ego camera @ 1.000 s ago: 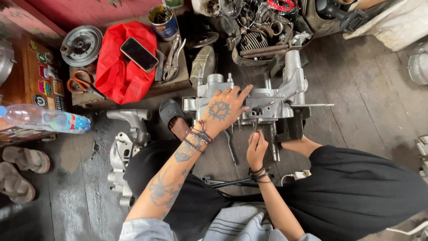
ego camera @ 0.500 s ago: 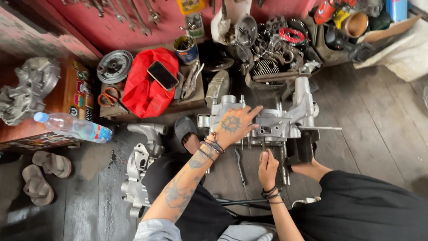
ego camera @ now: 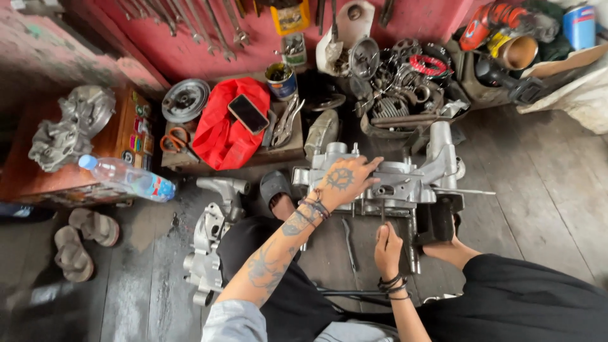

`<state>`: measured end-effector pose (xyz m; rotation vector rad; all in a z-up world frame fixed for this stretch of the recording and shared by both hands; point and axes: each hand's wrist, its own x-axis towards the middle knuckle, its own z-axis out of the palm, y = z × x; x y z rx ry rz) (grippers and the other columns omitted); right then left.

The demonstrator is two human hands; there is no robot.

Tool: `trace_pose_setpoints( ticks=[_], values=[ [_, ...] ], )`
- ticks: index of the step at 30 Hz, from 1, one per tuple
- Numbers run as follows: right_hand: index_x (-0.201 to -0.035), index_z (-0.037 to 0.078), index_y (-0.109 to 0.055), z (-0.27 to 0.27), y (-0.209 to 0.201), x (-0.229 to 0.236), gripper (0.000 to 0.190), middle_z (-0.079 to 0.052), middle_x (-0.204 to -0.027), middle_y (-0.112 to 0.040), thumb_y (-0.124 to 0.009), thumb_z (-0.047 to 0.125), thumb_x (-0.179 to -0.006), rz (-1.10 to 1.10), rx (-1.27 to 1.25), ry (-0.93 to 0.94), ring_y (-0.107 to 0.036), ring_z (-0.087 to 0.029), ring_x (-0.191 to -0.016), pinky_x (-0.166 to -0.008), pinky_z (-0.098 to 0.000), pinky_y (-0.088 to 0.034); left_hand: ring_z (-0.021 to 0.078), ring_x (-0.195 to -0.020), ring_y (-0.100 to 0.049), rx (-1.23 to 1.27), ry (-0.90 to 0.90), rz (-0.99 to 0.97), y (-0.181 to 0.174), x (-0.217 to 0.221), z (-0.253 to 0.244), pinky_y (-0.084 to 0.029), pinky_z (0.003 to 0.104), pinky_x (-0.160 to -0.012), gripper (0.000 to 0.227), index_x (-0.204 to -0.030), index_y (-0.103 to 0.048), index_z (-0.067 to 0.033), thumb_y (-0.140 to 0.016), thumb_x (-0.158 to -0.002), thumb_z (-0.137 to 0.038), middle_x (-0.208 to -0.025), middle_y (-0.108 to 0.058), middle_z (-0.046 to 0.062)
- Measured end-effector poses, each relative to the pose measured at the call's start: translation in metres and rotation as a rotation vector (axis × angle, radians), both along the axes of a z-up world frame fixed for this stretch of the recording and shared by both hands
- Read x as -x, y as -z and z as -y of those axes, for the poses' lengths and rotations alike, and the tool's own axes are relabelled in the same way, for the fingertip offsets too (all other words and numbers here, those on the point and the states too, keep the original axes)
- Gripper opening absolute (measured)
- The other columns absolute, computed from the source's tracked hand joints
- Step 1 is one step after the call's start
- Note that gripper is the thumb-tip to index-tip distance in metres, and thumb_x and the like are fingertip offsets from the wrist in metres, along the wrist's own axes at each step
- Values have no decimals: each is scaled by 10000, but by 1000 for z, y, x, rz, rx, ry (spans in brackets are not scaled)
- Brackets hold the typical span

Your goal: The person sits on the floor and uses a screwdriver to tighten bolts on a silver engine casing. They then use a hammer to tap the casing into place and continue adjusting the assembly with their hands.

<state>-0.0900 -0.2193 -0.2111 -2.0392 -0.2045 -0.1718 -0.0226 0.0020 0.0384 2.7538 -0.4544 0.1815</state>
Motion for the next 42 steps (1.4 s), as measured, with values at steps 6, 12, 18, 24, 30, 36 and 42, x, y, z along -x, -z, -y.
trace_pose_setpoints(
  ticks=[6,12,18,24,30,36,42],
  values=[
    [-1119,-139,-621,0,-17,2,369,-95,-562,-515,-407,161,-1117,-7,31,8,-510,-234,-504,-544,-370,-420,305,-926,-753,-1,-16,2,10,-3,1,-596,457,-808,514,-1385,-622,-120,-455,-1050,-472,-1032,-725,119],
    [-1090,-85,-630,6,-9,2,336,-101,-551,-542,-432,185,-1120,4,55,28,-531,-248,-498,-555,-348,-443,314,-970,-752,-5,-18,9,8,-1,3,-598,462,-822,555,-1406,-598,-129,-380,-1064,-508,-1066,-719,128],
    [-943,-11,-606,3,-15,0,352,-51,-557,-527,-399,201,-1133,-11,14,-2,-534,-228,-502,-579,-312,-452,292,-918,-753,-28,-12,63,11,-3,5,-590,425,-782,575,-1397,-607,-113,-365,-1070,-520,-1014,-719,125],
    [-811,58,-590,6,-30,-6,434,-17,-509,-517,-357,216,-1141,-40,8,-50,-504,-186,-468,-553,-304,-444,284,-922,-757,-49,-35,69,8,-2,7,-584,435,-802,638,-1389,-622,-113,-360,-1042,-580,-1024,-739,125],
    [-716,99,-431,-13,-83,5,485,-8,-627,-365,-357,349,-1125,-150,-254,-125,-315,-119,-535,-536,-287,-283,240,-649,-662,-77,-87,178,40,-16,16,-481,390,-602,717,-1364,-628,-102,-364,-986,-651,-863,-717,69],
    [-768,81,-469,-29,-85,-2,475,-18,-586,-364,-330,340,-1142,-31,-106,22,-312,-138,-508,-545,-319,-275,203,-611,-657,-34,-59,140,28,-14,10,-490,367,-598,654,-1326,-668,-109,-386,-1002,-602,-738,-703,28],
    [-776,87,-464,-10,-38,17,453,-9,-586,-364,-358,347,-1131,-98,31,33,-305,-147,-510,-529,-356,-270,209,-617,-668,-49,-72,132,31,-16,12,-507,382,-630,660,-1338,-656,-111,-380,-1001,-608,-732,-704,18]
  ],
)
